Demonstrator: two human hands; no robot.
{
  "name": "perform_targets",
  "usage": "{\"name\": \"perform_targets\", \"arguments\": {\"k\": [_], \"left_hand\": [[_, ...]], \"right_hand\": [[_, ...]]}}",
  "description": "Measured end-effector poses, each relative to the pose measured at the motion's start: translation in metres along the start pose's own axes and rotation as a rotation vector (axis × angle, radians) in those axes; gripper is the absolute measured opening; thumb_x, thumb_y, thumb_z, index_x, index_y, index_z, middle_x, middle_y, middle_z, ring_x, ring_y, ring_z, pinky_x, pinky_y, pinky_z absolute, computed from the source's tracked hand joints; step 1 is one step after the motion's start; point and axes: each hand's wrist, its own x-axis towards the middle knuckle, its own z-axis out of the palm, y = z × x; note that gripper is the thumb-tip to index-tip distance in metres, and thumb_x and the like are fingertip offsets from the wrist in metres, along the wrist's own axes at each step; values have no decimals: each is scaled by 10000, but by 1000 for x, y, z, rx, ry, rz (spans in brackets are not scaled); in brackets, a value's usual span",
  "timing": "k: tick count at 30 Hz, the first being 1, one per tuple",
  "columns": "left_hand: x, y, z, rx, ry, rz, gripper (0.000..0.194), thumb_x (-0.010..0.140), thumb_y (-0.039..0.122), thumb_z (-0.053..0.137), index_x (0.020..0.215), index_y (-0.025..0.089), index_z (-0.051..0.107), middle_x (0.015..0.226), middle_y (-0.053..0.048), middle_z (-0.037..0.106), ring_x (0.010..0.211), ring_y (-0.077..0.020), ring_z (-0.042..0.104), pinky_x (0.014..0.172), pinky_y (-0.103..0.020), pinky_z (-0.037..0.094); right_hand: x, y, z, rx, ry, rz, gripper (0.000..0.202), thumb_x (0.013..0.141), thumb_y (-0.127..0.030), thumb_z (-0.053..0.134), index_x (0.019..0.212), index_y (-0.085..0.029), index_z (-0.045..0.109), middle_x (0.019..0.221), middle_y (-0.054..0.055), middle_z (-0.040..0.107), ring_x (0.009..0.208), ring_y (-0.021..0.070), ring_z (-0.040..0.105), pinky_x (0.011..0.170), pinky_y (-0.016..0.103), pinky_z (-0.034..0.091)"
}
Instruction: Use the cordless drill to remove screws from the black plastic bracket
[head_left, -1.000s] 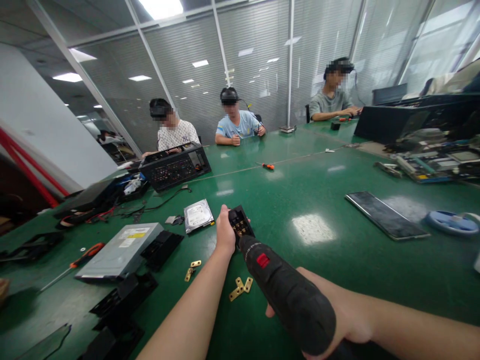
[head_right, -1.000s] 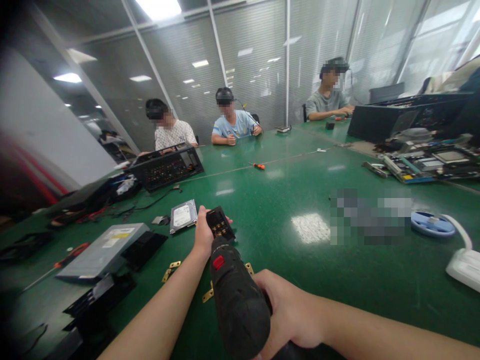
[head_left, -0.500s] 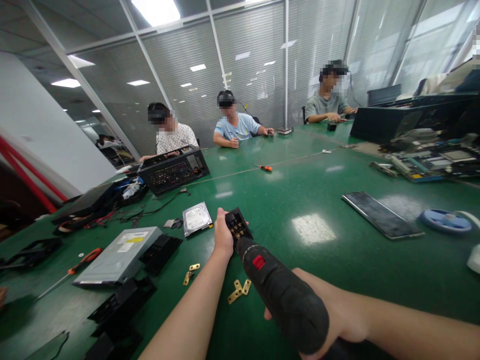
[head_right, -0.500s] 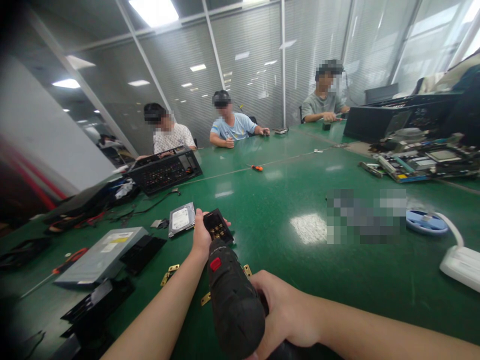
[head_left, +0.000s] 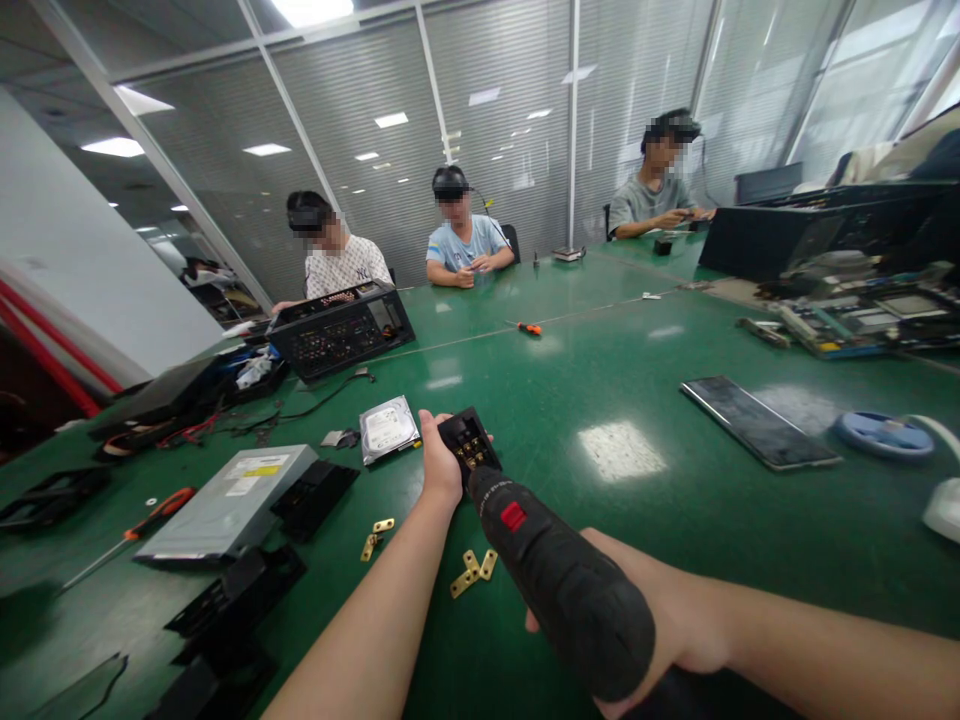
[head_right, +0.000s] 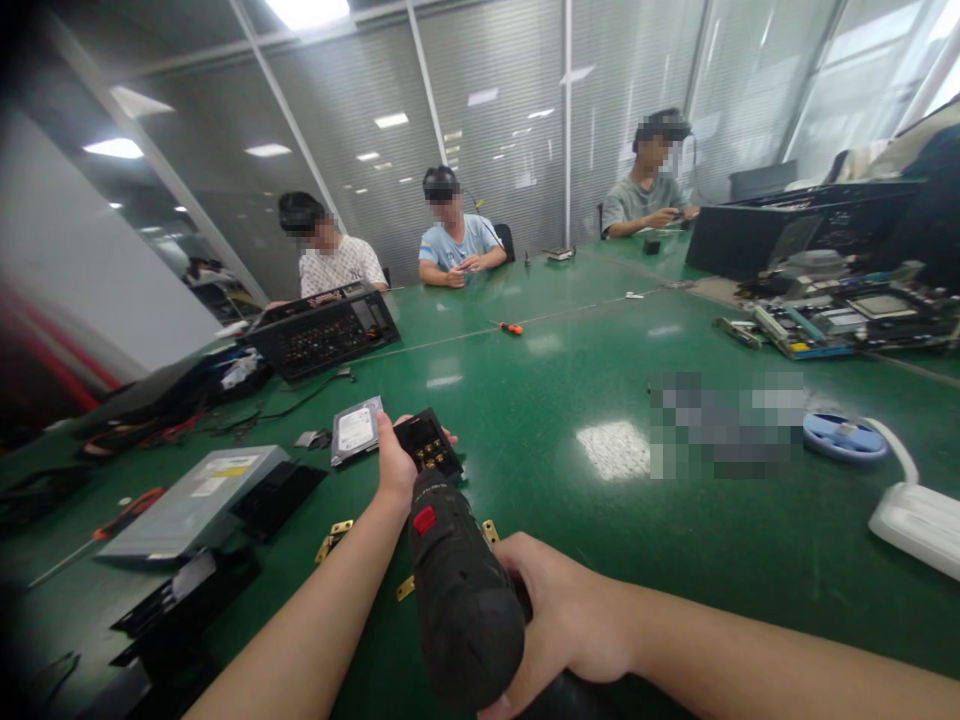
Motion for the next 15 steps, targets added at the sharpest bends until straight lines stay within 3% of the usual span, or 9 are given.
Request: {"name": "perform_targets", "arguments": {"k": [10,15], "left_hand": [[-3,4,4,-14,-4,-16,589,846,835,632,861,258,517,654,-8,683,810,-331,825,739,-449,671],[-5,5,6,-7,0,-18,611,834,848,638,870,257,489,657,-7,683,820,-344,825,744,-471,671]], "right_hand": [[-1,0,0,-7,-9,-41,607,404,-364,1088,842,-156,722,852,1,697,791,161,622,770,299,527],[1,2,0,8,-2,-31,608,351,-326,1085,815,-160,729,840,-4,713,774,158,639,738,279,538]]}}
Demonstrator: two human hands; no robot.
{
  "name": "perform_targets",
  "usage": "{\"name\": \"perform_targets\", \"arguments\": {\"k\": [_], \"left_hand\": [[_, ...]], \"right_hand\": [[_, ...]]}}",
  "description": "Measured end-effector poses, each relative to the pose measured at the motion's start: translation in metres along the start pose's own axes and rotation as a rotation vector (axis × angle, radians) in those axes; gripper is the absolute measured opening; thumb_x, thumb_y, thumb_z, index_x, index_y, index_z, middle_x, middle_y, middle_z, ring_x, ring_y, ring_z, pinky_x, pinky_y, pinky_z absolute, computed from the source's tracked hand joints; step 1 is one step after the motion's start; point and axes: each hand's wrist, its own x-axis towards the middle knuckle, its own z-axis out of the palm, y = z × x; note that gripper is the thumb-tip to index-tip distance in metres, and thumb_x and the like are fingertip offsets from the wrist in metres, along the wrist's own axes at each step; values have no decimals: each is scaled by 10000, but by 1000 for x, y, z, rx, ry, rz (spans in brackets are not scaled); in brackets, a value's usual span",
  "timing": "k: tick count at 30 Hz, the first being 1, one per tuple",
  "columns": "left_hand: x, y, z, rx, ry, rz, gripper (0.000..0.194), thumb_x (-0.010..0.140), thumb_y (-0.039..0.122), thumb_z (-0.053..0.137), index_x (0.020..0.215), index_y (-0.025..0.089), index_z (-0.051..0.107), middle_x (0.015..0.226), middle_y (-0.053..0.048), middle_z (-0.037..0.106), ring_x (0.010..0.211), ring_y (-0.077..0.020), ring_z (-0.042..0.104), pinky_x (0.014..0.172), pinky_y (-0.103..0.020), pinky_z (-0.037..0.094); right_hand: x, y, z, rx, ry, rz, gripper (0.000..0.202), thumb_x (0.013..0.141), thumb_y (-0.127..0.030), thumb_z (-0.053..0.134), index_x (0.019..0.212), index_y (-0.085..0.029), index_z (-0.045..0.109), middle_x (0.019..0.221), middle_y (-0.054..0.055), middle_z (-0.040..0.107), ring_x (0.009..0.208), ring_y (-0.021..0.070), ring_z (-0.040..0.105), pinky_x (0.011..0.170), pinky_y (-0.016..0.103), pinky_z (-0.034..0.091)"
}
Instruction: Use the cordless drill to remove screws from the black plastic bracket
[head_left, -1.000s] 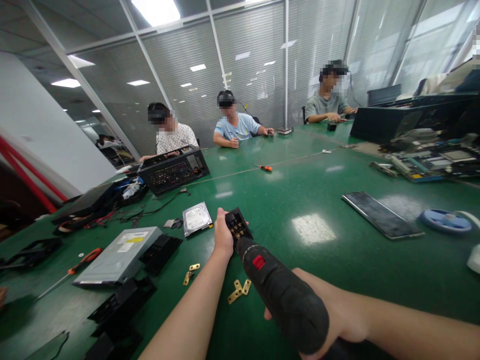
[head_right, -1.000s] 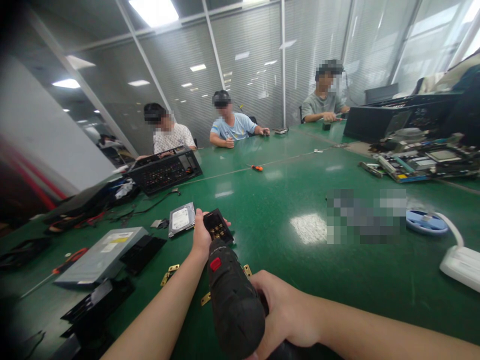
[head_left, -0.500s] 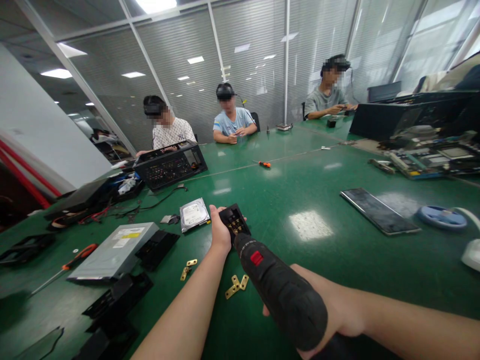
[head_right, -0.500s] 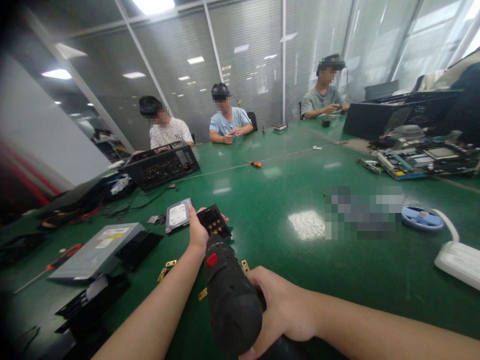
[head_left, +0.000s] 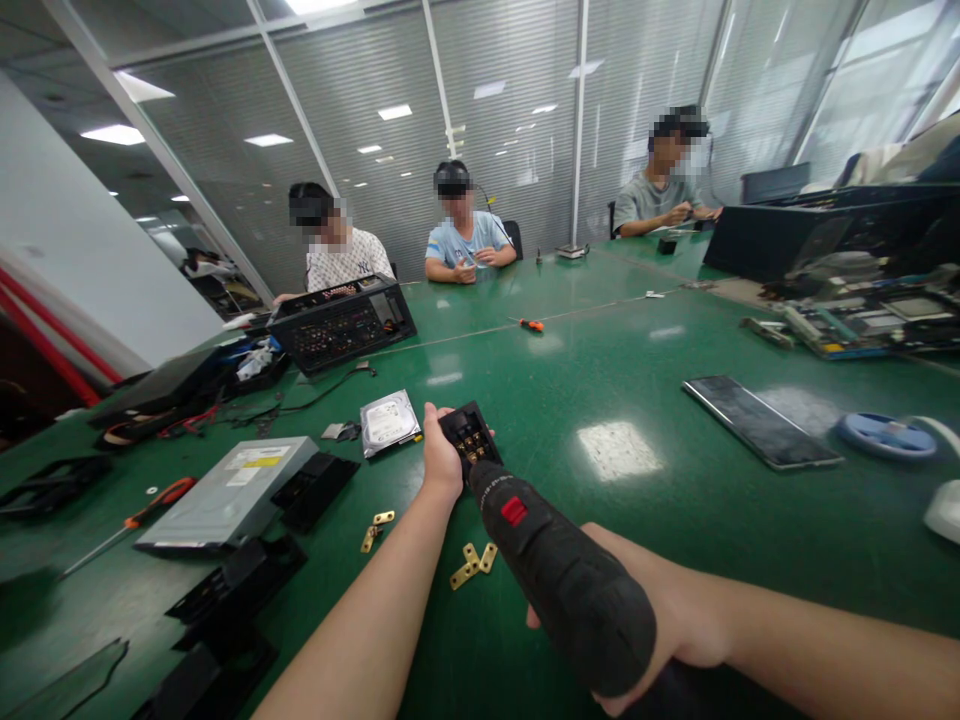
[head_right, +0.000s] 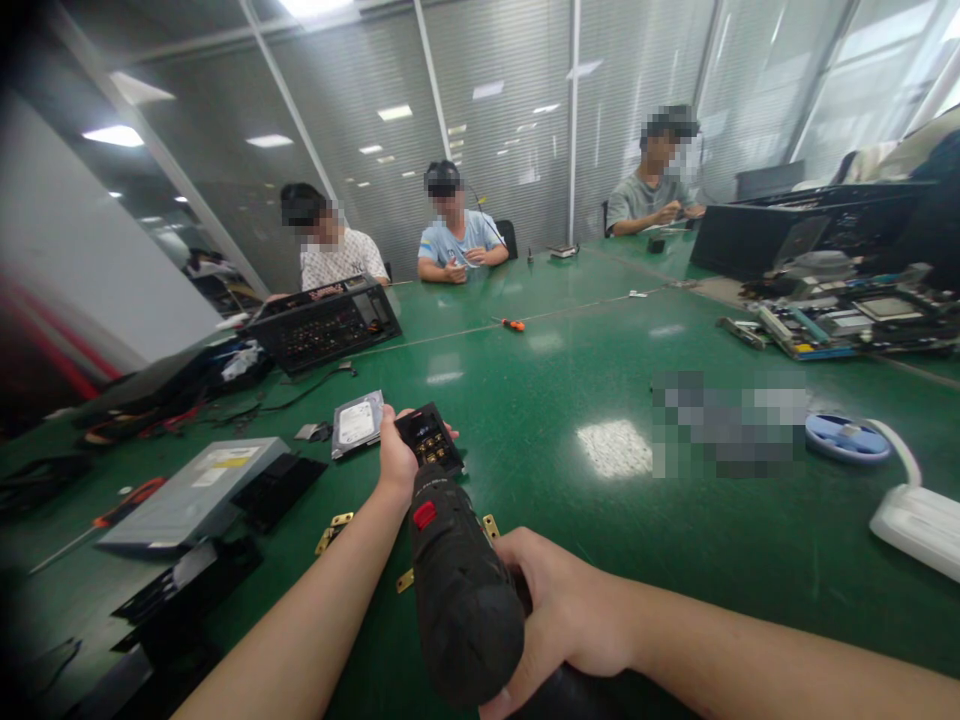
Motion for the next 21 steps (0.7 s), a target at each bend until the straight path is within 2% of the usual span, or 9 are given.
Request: {"name": "perform_targets", "arguments": {"k": [7,13,18,21], "left_hand": [[1,0,0,17,5,-6,618,840,863,618,849,260,488,641,-9,671,816,-346,823,757,-475,667],[1,0,1,26,11,1,637,816,879,623,845,256,495,651,-20,679,817,-350,819,746,-476,663],[1,0,1,34,11,14,652,806,887,629,851,251,496,638,-16,671,785,-343,813,720,-458,660],[1,-1,0,22,17,12,619,828,852,640,865,248,510,653,-17,680,793,-337,815,705,-436,659]], "right_hand": [[1,3,0,86,16,-13,734,324,-183,1063,969,-171,712,843,-30,677,758,181,683,738,304,581],[1,0,-1,51,34,41,740,301,-122,1038,961,-166,706,896,-14,682,845,214,692,808,351,590],[-8,-22,5,-129,80,4,661,417,-106,981,1006,-160,686,883,-28,680,820,170,629,794,309,560],[-19,-28,16,-295,221,-66,678,507,-100,908,1135,-172,662,915,-28,676,760,139,573,681,259,517]]}}
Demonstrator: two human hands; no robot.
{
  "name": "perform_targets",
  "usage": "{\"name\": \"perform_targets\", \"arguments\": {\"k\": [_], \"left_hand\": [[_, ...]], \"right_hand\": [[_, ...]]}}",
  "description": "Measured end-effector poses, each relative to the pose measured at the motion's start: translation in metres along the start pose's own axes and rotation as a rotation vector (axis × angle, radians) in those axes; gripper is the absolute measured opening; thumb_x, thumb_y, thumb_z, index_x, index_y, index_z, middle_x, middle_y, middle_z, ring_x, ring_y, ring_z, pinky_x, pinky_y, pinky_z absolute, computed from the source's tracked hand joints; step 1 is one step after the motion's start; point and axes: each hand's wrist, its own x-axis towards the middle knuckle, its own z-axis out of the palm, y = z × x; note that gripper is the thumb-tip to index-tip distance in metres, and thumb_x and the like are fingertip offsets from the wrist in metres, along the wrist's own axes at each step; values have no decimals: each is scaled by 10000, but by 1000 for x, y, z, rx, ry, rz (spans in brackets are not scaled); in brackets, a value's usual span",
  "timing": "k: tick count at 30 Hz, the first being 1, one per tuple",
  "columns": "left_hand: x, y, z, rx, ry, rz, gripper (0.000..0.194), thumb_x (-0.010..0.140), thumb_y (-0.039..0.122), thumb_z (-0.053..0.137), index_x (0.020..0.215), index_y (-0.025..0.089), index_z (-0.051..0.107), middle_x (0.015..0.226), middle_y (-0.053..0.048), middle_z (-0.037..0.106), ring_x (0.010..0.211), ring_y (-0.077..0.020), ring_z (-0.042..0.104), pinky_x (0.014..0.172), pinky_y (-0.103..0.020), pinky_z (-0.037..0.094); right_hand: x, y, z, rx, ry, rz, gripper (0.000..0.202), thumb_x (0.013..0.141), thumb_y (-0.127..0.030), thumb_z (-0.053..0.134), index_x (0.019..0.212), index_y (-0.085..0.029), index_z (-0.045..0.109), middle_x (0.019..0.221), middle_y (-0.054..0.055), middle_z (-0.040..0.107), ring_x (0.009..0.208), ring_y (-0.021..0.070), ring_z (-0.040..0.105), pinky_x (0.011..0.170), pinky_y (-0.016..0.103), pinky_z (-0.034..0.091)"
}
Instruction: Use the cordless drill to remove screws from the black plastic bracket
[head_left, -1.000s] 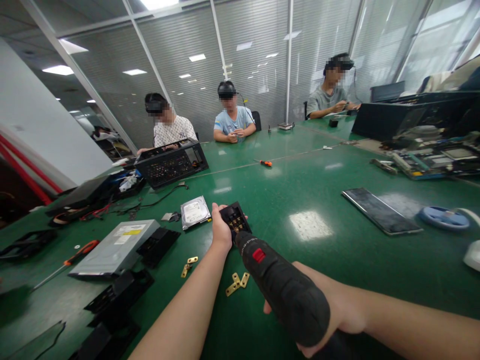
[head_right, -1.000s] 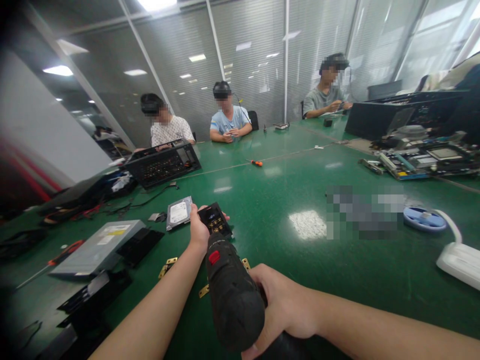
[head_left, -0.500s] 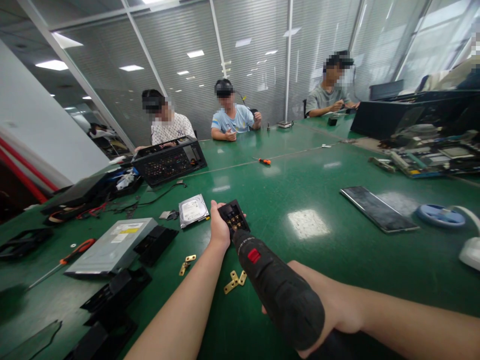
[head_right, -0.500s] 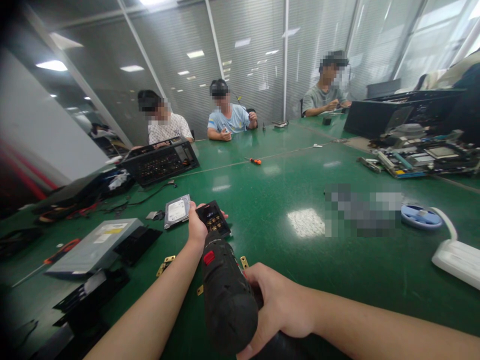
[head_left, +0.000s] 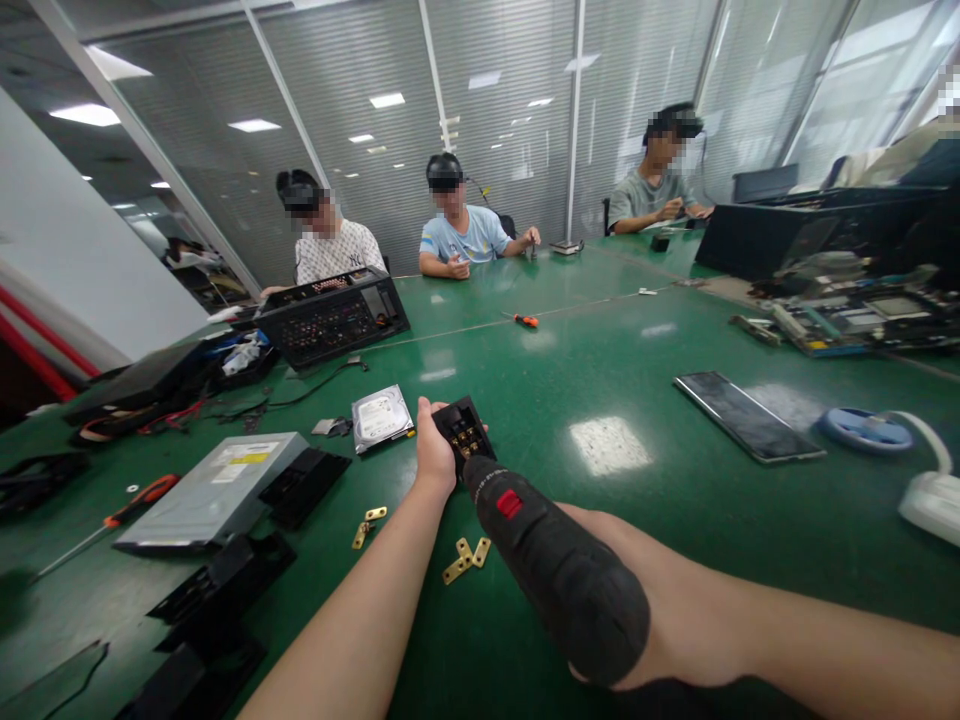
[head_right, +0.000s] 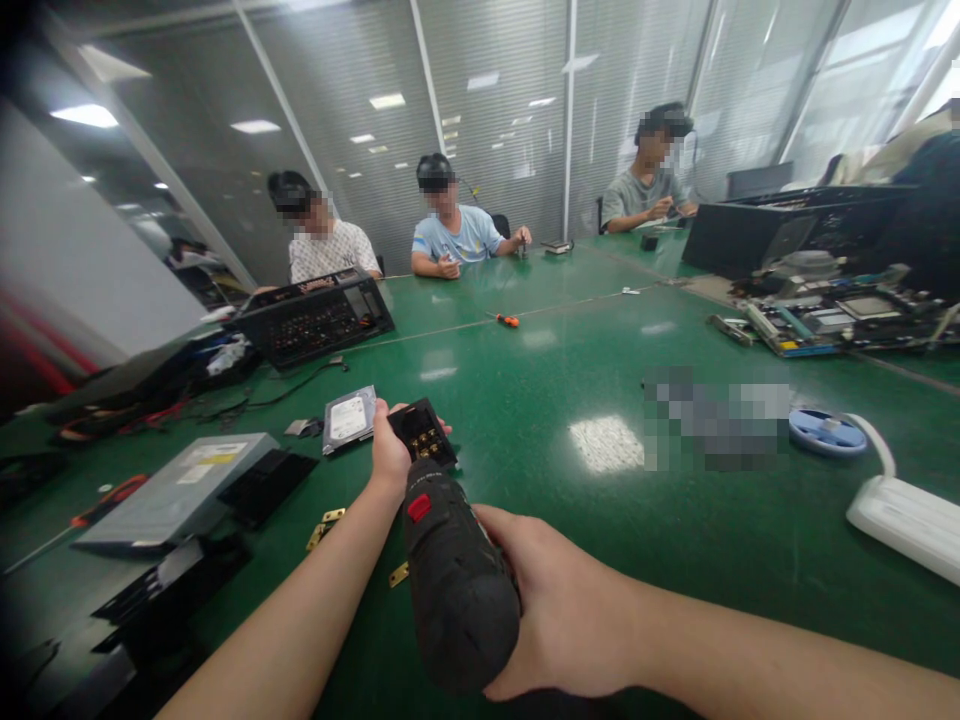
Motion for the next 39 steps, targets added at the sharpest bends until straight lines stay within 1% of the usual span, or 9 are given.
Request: {"name": "perform_targets", "arguments": {"k": [3,4,9,14,20,26,32,36,39], "left_hand": [[-1,0,-1,-8,-12,10,607,826,829,666,880,242,521,696,-32,712,805,-336,817,705,-429,658],[-1,-1,-1,-11,-14,14,606,826,826,670,883,241,522,709,-36,719,810,-336,818,707,-428,658],[0,-2,0,-35,33,12,589,844,811,663,917,241,533,735,-36,727,804,-326,816,707,-420,656],[2,-5,1,-39,90,24,545,904,781,596,955,241,542,749,-29,727,754,-296,806,692,-396,645],[3,-5,1,-40,101,33,507,941,752,569,955,247,529,731,-19,709,750,-290,803,690,-386,640],[3,-6,1,-55,82,44,533,909,770,603,947,241,544,748,-31,718,779,-306,807,704,-403,650],[2,-5,3,-59,77,33,521,942,757,574,926,236,553,742,-35,717,788,-297,808,709,-394,656],[4,-7,2,-75,84,33,513,952,749,570,923,237,545,771,-41,730,825,-299,814,724,-401,666],[6,-8,2,-79,82,41,511,957,744,572,922,234,554,792,-50,737,852,-308,816,739,-417,673]], "right_hand": [[-10,8,6,-115,173,-27,677,663,-95,784,1310,-227,635,906,-31,684,754,143,598,710,269,535],[-11,14,7,-128,190,-19,657,680,-77,750,1310,-231,646,922,-18,689,795,159,631,745,283,551],[-5,39,-2,-119,306,30,537,654,-59,768,1160,-233,724,969,22,752,756,171,667,624,263,554],[-3,16,-10,-108,289,36,363,816,-381,800,1092,-172,691,900,33,728,563,111,619,562,276,556],[-7,-6,-10,-237,303,-40,310,797,-335,768,1049,-205,642,852,31,722,633,155,633,582,298,558],[-6,-10,-1,-261,290,-134,326,733,-252,723,1051,-244,648,927,42,743,824,216,688,760,355,625],[-8,-8,-4,-237,300,-102,306,768,-267,733,1034,-249,582,866,10,714,749,194,680,722,356,620],[-8,0,-9,-318,302,-150,281,825,-292,748,1064,-235,613,880,28,720,887,232,727,834,389,635],[-7,6,-11,-311,285,-159,294,847,-292,738,1110,-228,625,851,19,705,879,228,730,841,385,637]]}}
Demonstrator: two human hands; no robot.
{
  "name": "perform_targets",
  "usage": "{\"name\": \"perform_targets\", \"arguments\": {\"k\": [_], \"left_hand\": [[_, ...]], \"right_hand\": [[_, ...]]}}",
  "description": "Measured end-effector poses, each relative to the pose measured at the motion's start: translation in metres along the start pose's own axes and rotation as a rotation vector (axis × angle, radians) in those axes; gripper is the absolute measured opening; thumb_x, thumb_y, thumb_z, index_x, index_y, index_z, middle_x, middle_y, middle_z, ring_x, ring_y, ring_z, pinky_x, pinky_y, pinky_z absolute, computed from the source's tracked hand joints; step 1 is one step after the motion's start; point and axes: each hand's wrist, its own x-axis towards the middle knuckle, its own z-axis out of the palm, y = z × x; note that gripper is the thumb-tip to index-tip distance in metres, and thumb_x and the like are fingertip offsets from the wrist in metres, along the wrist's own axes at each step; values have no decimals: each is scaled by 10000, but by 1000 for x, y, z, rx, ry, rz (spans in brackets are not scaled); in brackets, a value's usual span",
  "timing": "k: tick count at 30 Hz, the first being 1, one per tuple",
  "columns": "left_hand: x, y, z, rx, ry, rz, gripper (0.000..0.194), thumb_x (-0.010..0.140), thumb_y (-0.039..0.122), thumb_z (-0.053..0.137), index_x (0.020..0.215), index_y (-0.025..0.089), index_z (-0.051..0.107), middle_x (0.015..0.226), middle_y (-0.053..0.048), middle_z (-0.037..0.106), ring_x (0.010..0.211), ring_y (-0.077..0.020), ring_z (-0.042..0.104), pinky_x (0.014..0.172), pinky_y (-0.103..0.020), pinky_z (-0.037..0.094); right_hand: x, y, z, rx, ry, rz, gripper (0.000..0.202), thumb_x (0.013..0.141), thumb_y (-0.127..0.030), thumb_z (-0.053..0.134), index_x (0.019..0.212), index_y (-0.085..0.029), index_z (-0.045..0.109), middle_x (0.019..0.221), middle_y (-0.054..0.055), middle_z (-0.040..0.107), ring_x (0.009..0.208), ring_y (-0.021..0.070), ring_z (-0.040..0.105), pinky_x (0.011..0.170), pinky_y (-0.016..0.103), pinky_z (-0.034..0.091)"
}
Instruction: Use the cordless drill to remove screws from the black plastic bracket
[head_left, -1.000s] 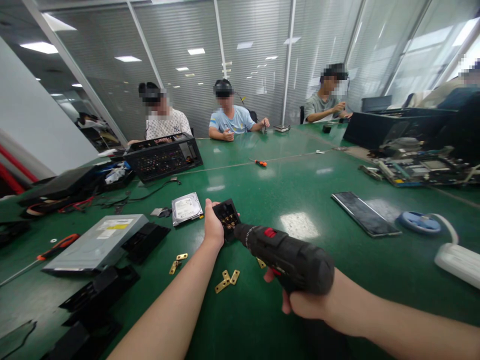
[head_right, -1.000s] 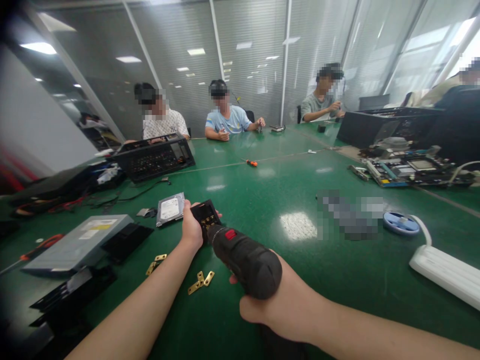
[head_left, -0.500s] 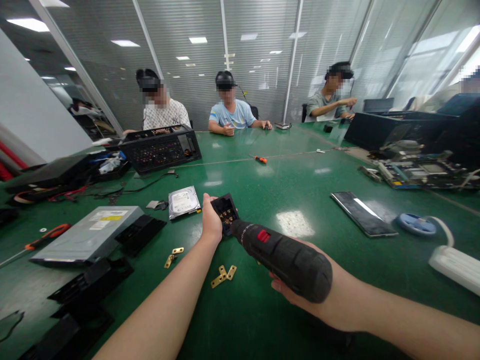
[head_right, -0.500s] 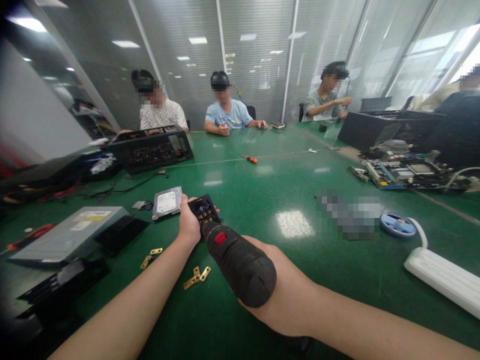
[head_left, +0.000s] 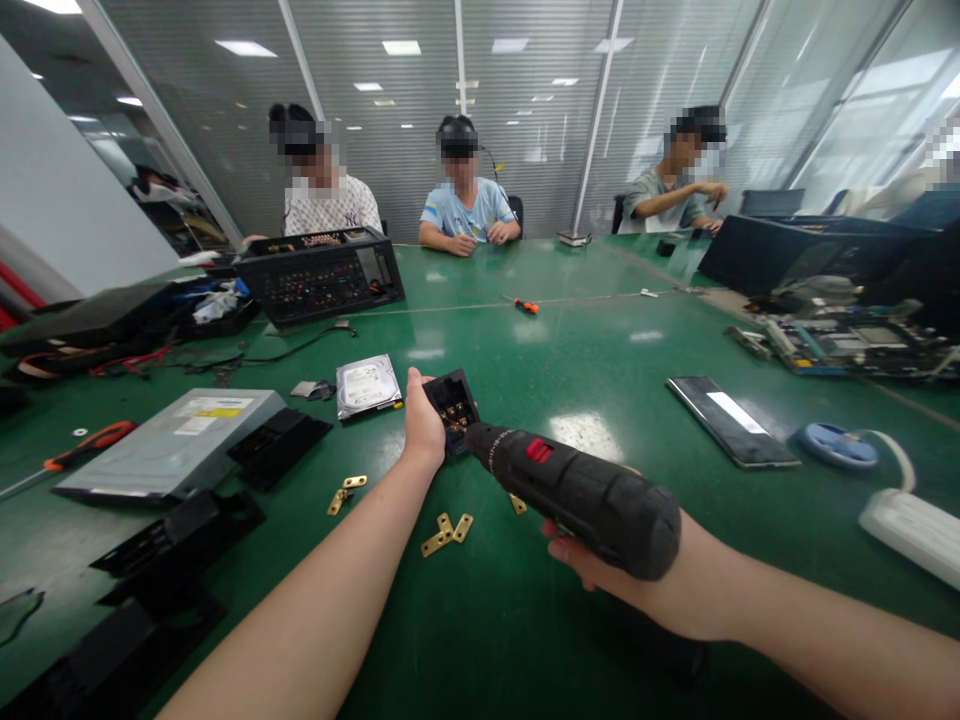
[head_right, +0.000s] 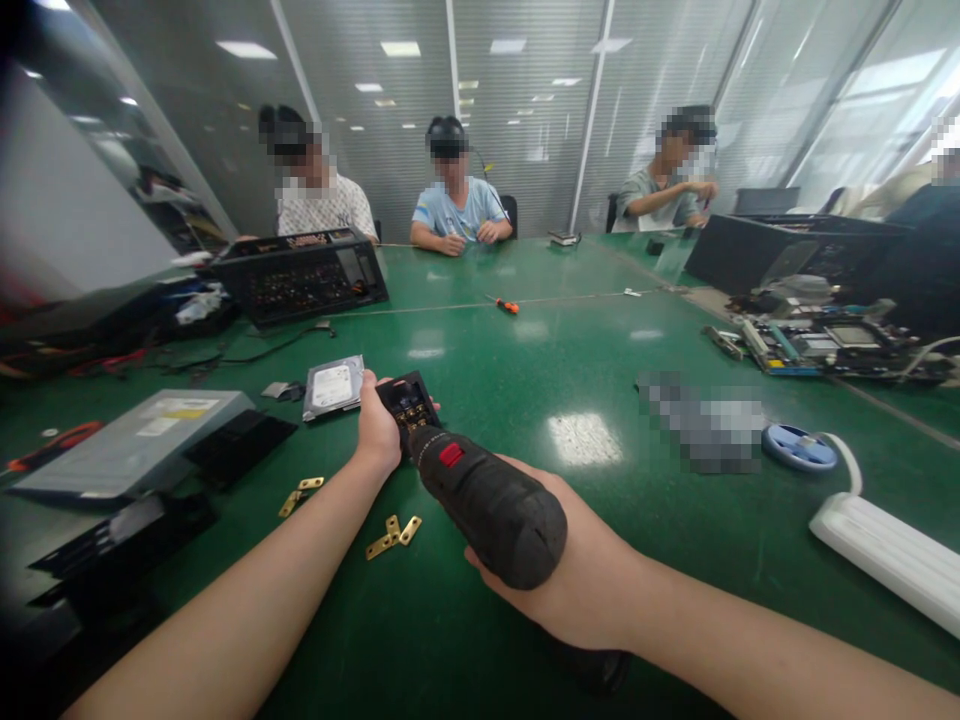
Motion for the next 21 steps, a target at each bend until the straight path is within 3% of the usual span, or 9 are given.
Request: {"name": "perform_targets", "arguments": {"k": [6,14,21], "left_hand": [[1,0,2,-35,13,-7,488,984,714,572,903,233,555,743,-38,703,798,-296,810,700,-398,668],[-2,2,4,-49,14,-26,442,1044,659,500,926,235,534,739,-24,691,740,-282,803,659,-396,663],[0,0,3,-61,39,-27,472,1008,702,539,980,231,567,772,-33,720,711,-281,799,621,-384,652]], "right_hand": [[1,0,1,-36,28,-27,225,840,-350,735,1003,-240,629,776,18,680,937,258,745,875,401,637],[1,-17,1,-26,33,-4,172,791,-230,684,948,-234,614,843,29,720,817,211,734,747,343,637],[2,-9,0,-53,51,-37,204,814,-258,694,1008,-224,639,803,24,715,877,237,754,801,374,646]]}}
